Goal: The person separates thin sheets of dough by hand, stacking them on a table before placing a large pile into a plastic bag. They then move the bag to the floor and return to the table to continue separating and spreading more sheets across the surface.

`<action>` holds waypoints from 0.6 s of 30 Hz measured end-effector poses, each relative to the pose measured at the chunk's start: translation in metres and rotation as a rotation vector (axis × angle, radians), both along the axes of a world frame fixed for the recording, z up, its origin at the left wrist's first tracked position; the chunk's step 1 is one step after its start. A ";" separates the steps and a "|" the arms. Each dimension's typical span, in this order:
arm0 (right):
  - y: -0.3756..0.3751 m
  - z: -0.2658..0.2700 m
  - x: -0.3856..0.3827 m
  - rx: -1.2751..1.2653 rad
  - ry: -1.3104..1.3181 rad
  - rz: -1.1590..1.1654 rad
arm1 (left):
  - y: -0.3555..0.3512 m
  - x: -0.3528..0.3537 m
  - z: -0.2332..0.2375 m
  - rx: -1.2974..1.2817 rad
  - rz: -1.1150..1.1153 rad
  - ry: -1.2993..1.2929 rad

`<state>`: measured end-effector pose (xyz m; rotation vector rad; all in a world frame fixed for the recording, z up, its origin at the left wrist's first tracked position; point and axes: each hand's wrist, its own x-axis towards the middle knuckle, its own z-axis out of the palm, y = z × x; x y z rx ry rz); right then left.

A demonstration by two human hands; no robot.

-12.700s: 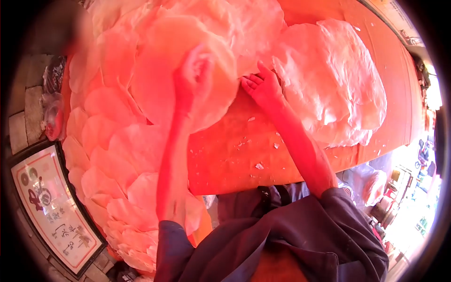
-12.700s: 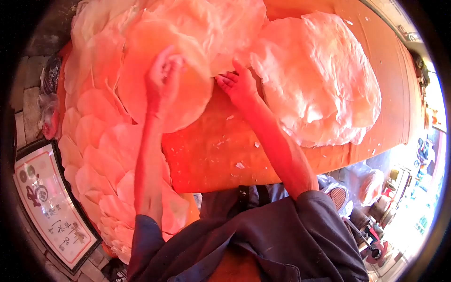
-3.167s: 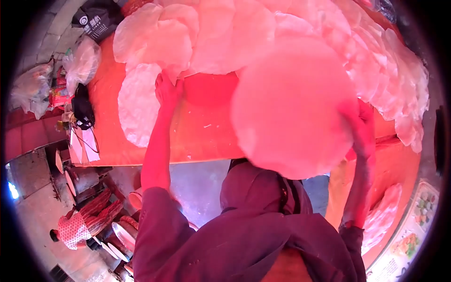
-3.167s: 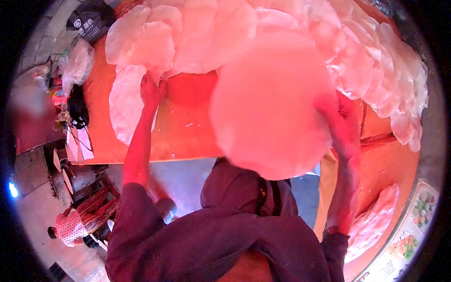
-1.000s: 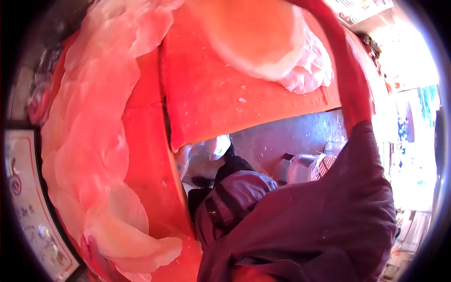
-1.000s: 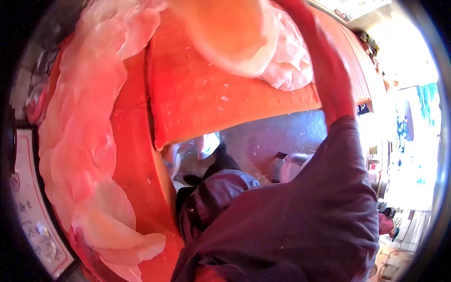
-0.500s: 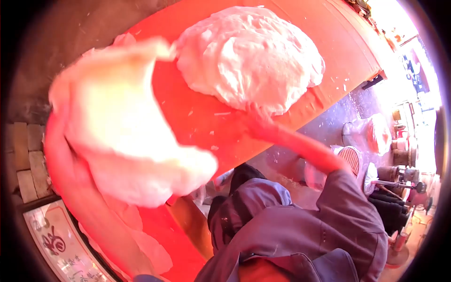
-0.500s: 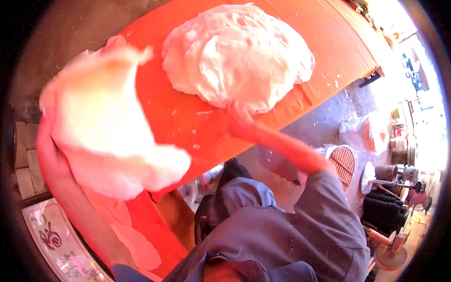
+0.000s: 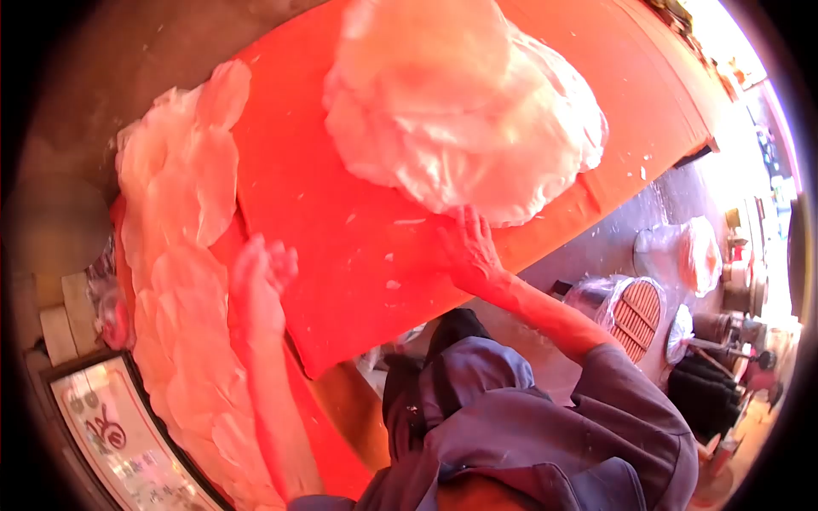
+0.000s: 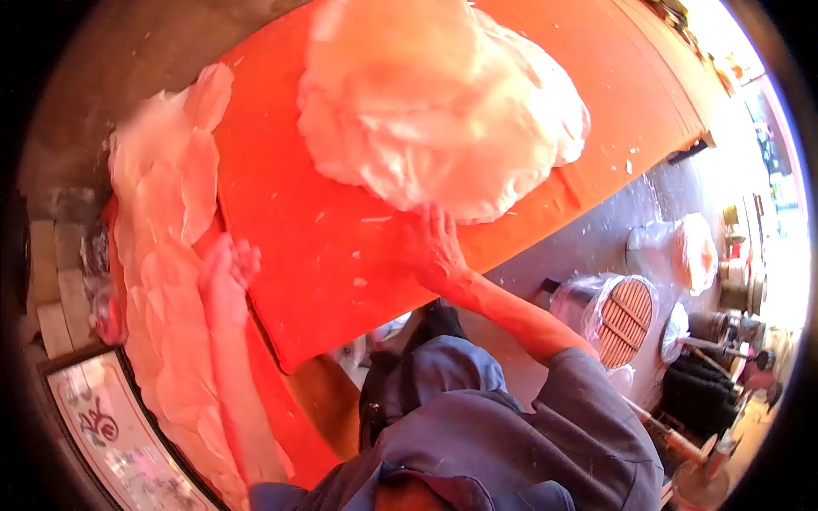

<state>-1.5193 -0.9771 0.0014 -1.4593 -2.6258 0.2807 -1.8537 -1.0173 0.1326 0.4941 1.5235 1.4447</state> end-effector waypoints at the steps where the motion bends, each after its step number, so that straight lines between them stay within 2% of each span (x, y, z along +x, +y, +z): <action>1: -0.007 0.002 -0.008 0.004 0.013 0.036 | -0.043 -0.017 -0.032 -0.042 0.041 0.037; 3: -0.030 0.008 -0.033 0.009 0.042 0.153 | -0.136 -0.041 -0.086 -0.087 0.144 0.087; 5: -0.067 0.020 -0.094 0.001 0.190 0.311 | -0.221 -0.055 -0.127 -0.145 0.305 0.063; 6: -0.092 0.016 -0.126 -0.045 0.223 0.413 | -0.266 -0.062 -0.172 -0.149 0.418 0.091; 7: -0.120 0.011 -0.156 -0.100 0.258 0.519 | -0.303 -0.062 -0.183 -0.198 0.471 0.143; 10: -0.187 0.006 -0.223 -0.230 0.304 0.791 | -0.404 -0.066 -0.168 -0.364 0.539 0.444; 14: -0.273 0.026 -0.281 -0.174 0.258 1.028 | -0.563 -0.100 -0.152 -0.619 0.773 0.862; 16: -0.302 0.027 -0.289 -0.155 0.160 1.143 | -0.651 -0.122 -0.151 -0.765 0.934 0.953; 18: -0.299 -0.003 -0.297 -0.104 0.077 1.093 | -0.722 -0.148 -0.164 -0.934 1.044 1.001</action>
